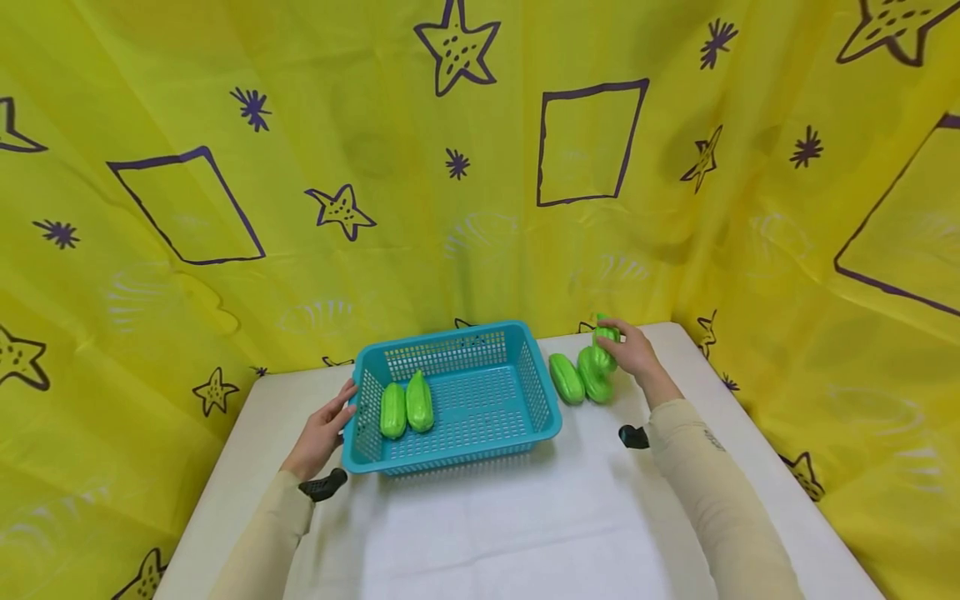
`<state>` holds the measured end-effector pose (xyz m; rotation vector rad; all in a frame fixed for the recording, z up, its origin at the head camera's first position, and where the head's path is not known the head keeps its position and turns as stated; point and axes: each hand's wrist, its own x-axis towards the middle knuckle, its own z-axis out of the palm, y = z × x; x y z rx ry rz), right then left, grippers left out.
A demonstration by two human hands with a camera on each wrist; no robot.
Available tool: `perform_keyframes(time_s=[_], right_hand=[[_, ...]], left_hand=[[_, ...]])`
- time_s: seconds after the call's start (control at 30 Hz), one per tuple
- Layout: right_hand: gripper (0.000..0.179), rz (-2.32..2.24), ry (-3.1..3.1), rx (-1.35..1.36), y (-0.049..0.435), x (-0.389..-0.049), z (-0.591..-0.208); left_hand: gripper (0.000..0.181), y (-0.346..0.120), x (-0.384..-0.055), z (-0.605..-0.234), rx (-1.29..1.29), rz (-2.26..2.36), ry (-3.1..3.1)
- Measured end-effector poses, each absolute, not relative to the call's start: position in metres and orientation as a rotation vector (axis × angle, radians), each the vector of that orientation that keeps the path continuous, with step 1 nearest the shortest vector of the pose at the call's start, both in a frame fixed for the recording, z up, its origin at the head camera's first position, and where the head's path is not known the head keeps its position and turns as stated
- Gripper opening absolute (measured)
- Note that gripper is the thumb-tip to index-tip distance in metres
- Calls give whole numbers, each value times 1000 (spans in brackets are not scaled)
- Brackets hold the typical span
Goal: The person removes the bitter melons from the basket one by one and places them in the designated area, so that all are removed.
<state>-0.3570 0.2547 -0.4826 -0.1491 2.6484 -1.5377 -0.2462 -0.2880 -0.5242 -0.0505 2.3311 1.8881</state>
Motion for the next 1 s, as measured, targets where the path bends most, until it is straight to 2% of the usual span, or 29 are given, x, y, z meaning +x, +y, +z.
perform_keyframes(time_s=[0.73, 1.0], right_hand=[[46, -1268, 2655, -189, 277, -362, -505], [45, -1238, 2656, -184, 279, -361, -507]], left_hand=[[53, -287, -242, -515, -12, 1924, 2310], [53, -289, -246, -526, 0, 1915, 2338]])
